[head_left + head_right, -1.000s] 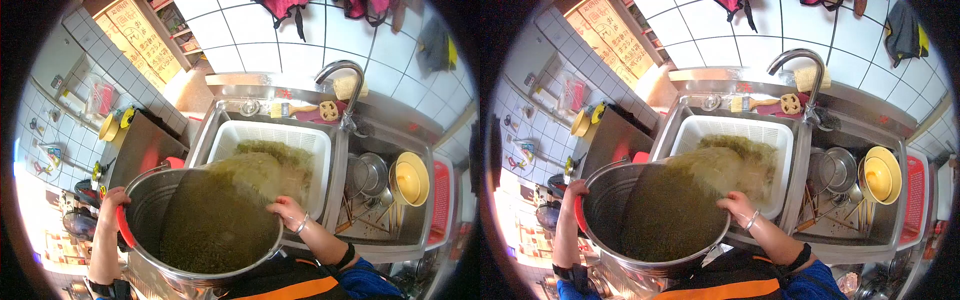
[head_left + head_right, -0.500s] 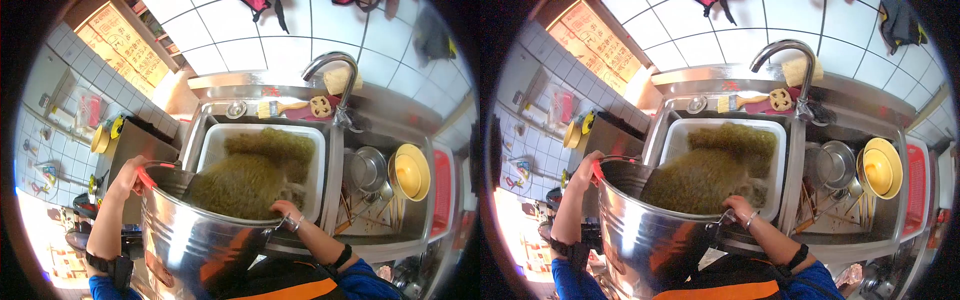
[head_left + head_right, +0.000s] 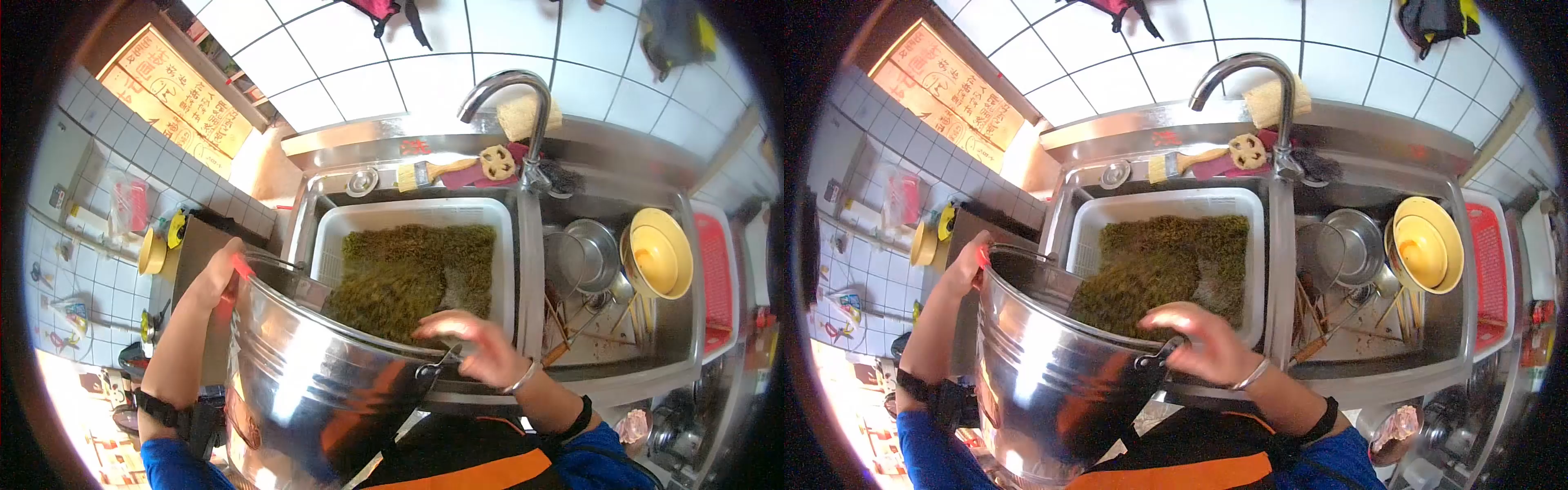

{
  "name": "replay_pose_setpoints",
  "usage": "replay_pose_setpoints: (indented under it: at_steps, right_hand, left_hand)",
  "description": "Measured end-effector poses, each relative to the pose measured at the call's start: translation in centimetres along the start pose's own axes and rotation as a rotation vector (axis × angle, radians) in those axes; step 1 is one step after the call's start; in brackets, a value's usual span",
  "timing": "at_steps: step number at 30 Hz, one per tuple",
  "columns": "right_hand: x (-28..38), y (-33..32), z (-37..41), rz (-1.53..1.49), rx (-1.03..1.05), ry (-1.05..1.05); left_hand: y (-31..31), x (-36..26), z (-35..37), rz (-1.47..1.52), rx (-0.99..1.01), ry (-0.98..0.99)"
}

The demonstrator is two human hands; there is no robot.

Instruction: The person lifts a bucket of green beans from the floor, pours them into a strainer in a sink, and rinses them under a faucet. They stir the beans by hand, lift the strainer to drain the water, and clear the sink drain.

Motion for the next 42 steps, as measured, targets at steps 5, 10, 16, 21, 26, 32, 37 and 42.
replay_pose_setpoints:
  at_steps: [5, 10, 16, 21, 26, 32, 37, 42]
  right_hand:
    - [0.9, 3.5, -0.3, 0.272, 0.195, 0.133]
    - [-2.9, 0.6, 1.1, 0.011, -0.085, 0.263]
    - [-5.1, -0.3, 3.2, -0.125, -0.325, 0.312]
    - [-5.8, -0.5, 2.6, -0.08, -0.57, 0.169]
    - [-5.1, -1.2, 2.7, -0.067, -0.529, 0.151]
    - [-5.3, -3.2, 2.8, -0.181, -0.58, 0.264]
    - [-3.6, -1.4, 1.8, -0.409, -0.657, 0.397]
    - [0.1, 3.1, -1.7, -0.353, -0.438, 0.235]
  left_hand:
    - [0.2, 0.3, -0.6, 0.042, 0.04, -0.036]
    - [-4.1, 4.8, 6.1, -0.121, -0.017, 0.324]
    - [-1.0, 16.8, 13.3, 0.263, 0.221, 0.131]
    - [4.9, 16.9, 13.0, 0.813, 0.453, 0.107]
    - [0.6, 16.0, 8.0, 0.634, -0.473, 0.386]
    - [1.8, 15.8, 6.4, 0.922, -0.358, 0.371]
    - [1.8, 18.9, 9.9, 1.161, -0.472, 0.404]
    - [1.7, 25.9, 10.4, 1.246, -0.517, 0.349]
Point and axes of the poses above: each hand's wrist, its own z-axis away from the middle knuckle, its own y-axis out of the palm, x = y × z, the point moved 9 cm from there along -z, towards the middle knuckle, and after that the axes turned 14 degrees about -y, right-handed, at the moved point
